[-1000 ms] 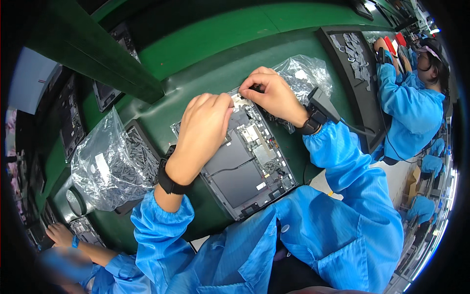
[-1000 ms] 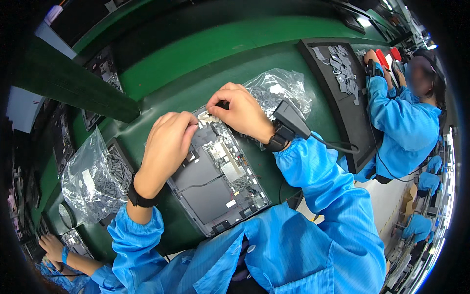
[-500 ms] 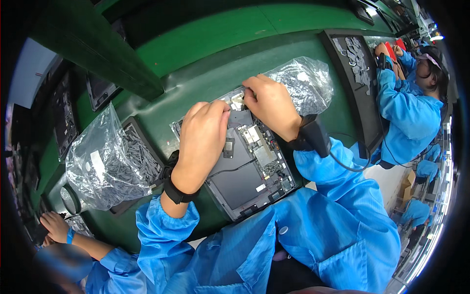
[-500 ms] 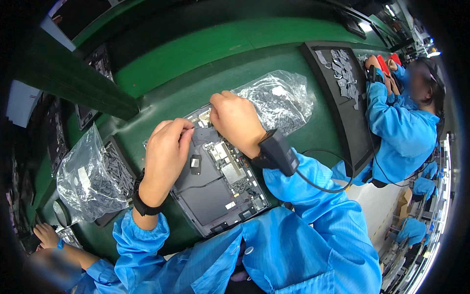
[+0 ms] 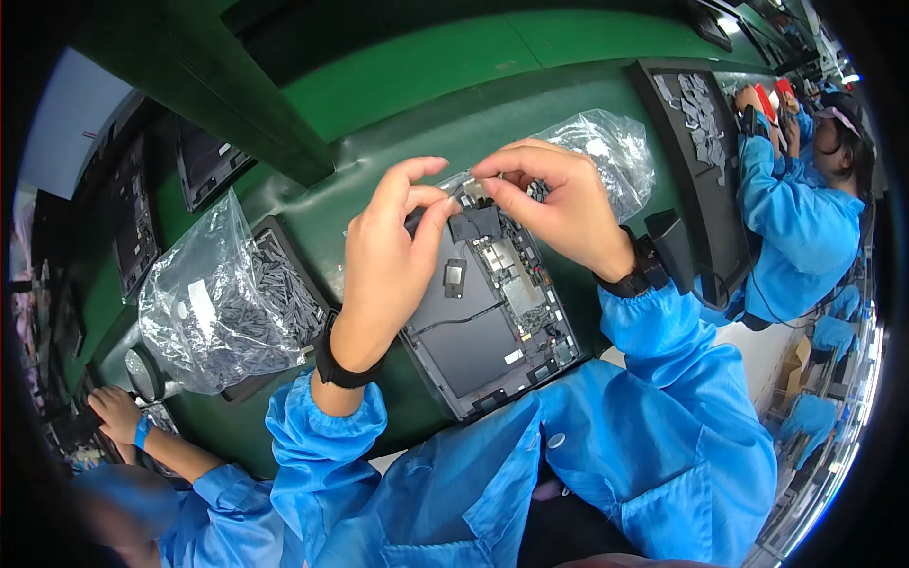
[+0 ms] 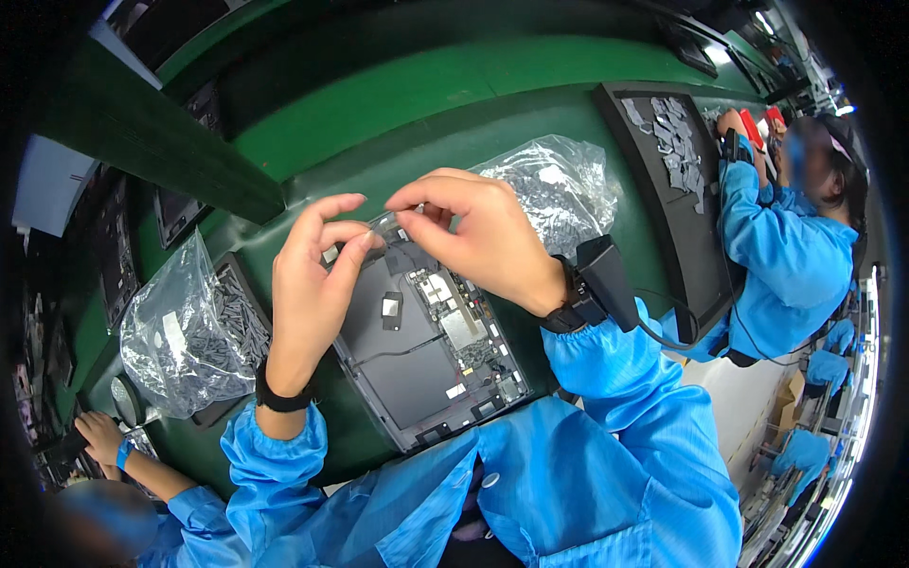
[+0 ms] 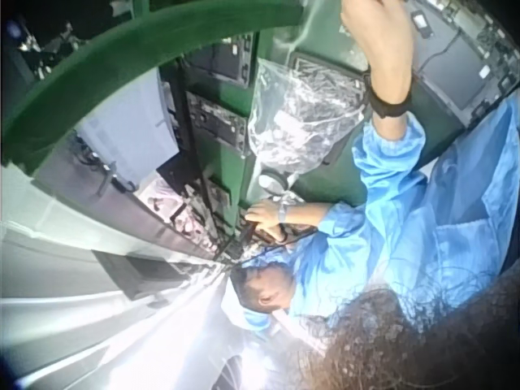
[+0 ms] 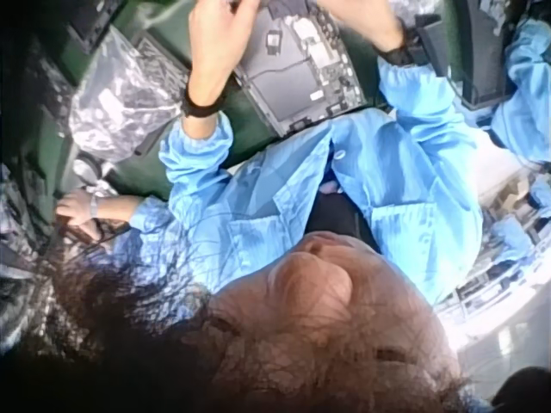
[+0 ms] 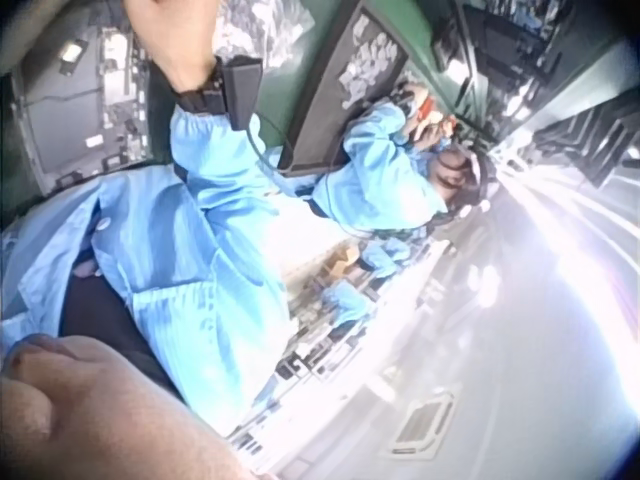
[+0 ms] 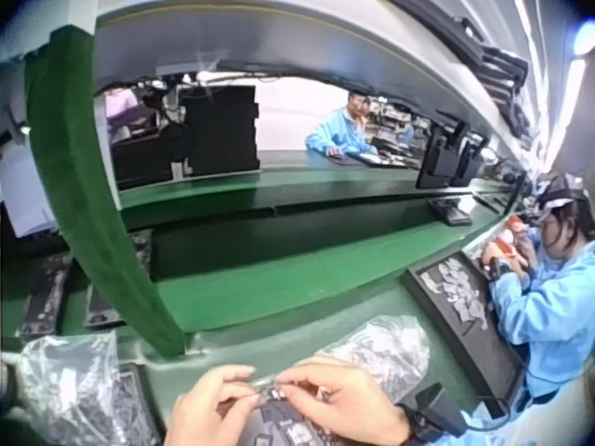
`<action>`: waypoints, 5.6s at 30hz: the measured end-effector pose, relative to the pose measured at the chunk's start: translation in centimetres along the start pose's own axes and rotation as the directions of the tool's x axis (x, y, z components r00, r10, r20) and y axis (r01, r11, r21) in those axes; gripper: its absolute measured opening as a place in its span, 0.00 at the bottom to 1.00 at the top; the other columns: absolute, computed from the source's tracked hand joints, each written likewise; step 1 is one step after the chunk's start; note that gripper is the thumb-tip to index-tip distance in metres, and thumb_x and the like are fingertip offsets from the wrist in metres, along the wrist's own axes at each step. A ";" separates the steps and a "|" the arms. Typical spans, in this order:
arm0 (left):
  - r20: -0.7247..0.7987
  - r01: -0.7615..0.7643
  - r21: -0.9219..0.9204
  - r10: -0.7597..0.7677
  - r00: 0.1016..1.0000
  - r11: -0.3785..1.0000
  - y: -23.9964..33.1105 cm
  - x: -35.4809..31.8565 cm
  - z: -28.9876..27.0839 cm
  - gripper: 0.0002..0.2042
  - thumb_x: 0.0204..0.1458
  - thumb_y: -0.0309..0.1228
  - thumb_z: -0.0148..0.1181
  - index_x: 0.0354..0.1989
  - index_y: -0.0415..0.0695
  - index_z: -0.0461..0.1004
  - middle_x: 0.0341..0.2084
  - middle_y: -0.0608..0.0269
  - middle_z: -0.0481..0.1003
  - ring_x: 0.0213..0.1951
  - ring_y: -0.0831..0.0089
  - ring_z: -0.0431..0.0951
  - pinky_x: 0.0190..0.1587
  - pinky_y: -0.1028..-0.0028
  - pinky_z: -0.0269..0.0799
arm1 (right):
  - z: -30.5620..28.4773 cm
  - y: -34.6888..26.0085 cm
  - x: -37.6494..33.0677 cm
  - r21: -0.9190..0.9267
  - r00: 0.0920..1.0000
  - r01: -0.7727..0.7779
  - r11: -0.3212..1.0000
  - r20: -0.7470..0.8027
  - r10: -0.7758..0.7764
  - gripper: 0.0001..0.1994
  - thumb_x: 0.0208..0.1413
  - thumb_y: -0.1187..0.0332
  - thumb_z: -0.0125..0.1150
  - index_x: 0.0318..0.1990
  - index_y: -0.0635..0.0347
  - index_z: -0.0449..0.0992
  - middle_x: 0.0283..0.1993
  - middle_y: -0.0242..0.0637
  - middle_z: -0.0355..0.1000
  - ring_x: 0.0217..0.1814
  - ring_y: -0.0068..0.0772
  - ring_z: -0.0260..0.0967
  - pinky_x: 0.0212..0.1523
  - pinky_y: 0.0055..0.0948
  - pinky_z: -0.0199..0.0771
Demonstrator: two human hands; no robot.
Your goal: The person is seen assembling tablet components on a factory line.
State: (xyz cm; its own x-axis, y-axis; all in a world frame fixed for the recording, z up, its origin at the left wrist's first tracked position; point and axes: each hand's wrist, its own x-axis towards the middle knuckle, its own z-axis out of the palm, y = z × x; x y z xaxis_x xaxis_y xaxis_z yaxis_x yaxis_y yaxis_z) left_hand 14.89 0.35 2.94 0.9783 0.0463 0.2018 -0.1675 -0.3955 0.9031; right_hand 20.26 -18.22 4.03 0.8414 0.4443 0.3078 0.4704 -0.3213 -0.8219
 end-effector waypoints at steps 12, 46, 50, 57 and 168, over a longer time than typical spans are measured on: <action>0.067 -0.218 0.177 0.209 0.976 0.960 0.1 0.2 0.7 0.16 0.53 0.20 0.60 0.50 0.40 0.71 0.31 0.58 0.81 0.35 0.68 0.82 0.41 0.73 0.74 | -1.2 1.0 1.2 -0.295 0.893 0.441 0.848 0.235 -0.383 0.06 0.48 0.73 0.65 0.32 0.61 0.76 0.32 0.38 0.72 0.37 0.45 0.71 0.38 0.38 0.73; 0.276 -0.456 0.568 0.363 0.890 0.685 -4.9 3.9 2.8 0.03 0.46 0.23 0.63 0.29 0.38 0.77 0.26 0.57 0.74 0.32 0.58 0.74 0.38 0.63 0.72 | -0.6 6.7 4.2 -0.419 0.779 0.603 0.679 0.494 -0.386 0.07 0.42 0.72 0.61 0.27 0.61 0.69 0.27 0.38 0.67 0.33 0.41 0.71 0.33 0.38 0.74; 0.267 -0.487 0.551 0.410 0.872 0.677 -4.9 4.0 2.7 0.03 0.45 0.24 0.63 0.27 0.39 0.76 0.24 0.58 0.72 0.31 0.59 0.74 0.37 0.63 0.72 | -0.9 7.6 4.6 -0.367 0.759 0.609 0.703 0.526 -0.383 0.06 0.44 0.72 0.62 0.27 0.60 0.69 0.27 0.38 0.66 0.33 0.42 0.70 0.34 0.39 0.73; 0.294 -0.495 0.564 0.400 0.868 0.661 -5.3 4.0 2.9 0.04 0.46 0.25 0.64 0.27 0.39 0.76 0.24 0.59 0.73 0.31 0.59 0.74 0.37 0.63 0.72 | -0.6 6.9 4.4 -0.350 0.771 0.592 0.726 0.508 -0.384 0.06 0.46 0.73 0.62 0.27 0.61 0.69 0.26 0.39 0.66 0.33 0.44 0.70 0.34 0.40 0.72; 0.333 0.563 -0.625 -0.468 0.819 0.540 -1.0 -12.2 -1.2 0.23 0.56 0.24 0.59 0.60 0.37 0.64 0.52 0.59 0.73 0.53 0.72 0.73 0.58 0.71 0.65 | -0.5 1.5 -15.4 0.757 0.910 -0.345 0.555 0.125 0.395 0.33 0.63 0.76 0.49 0.72 0.65 0.41 0.78 0.44 0.36 0.80 0.35 0.30 0.75 0.31 0.32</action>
State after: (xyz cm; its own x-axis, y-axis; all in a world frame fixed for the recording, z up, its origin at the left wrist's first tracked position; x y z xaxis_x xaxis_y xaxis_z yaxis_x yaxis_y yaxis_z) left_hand 2.95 1.30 -0.02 0.9199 -0.0822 -0.3834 0.3840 0.3860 0.8388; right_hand 8.16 -25.96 -1.70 0.9182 0.3823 -0.1042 -0.2306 0.3018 -0.9251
